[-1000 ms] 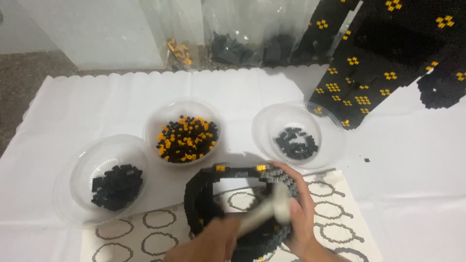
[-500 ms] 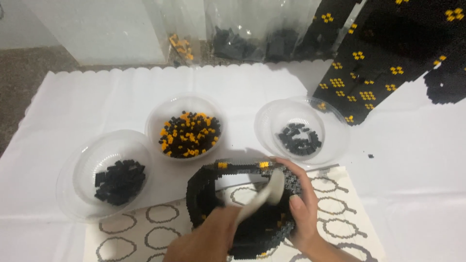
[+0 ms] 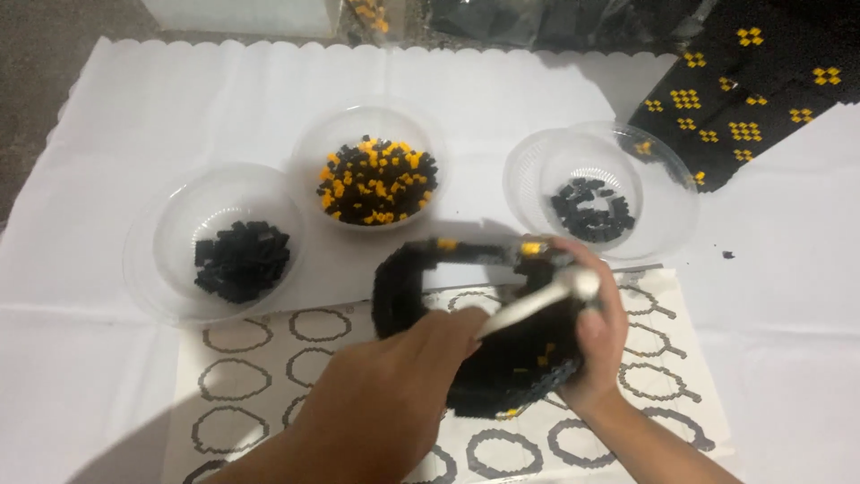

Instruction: Assembling a 3D structure using small interlocking plastic pieces of different colors.

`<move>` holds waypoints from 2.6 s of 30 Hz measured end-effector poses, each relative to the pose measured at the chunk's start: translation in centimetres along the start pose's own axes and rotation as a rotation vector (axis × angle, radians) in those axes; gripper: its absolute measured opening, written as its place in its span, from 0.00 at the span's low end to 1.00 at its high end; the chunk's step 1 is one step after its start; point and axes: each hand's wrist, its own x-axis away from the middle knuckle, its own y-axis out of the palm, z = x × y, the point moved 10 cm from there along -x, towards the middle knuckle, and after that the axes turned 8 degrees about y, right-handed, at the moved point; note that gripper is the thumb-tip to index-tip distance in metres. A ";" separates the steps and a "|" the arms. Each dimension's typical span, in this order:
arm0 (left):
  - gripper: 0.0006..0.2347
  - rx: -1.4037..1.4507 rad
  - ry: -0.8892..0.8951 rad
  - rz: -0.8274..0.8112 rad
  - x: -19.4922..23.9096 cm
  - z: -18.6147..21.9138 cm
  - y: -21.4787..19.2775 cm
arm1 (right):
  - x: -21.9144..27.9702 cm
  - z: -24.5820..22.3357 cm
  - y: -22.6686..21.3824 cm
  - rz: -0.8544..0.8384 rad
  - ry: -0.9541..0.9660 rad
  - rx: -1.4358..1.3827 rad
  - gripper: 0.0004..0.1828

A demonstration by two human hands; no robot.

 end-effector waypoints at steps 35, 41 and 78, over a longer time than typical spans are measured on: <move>0.11 -0.131 -0.077 0.061 14.1 -10.2 0.6 | -0.7 -1.0 -1.6 0.213 0.017 -0.042 0.37; 0.09 -0.053 -0.169 0.026 12.3 -10.7 0.0 | -0.9 -0.7 -1.5 0.168 -0.002 -0.048 0.36; 0.18 0.912 -0.168 0.586 -0.8 -7.8 1.3 | -1.1 -0.1 -0.3 0.031 0.025 -0.055 0.36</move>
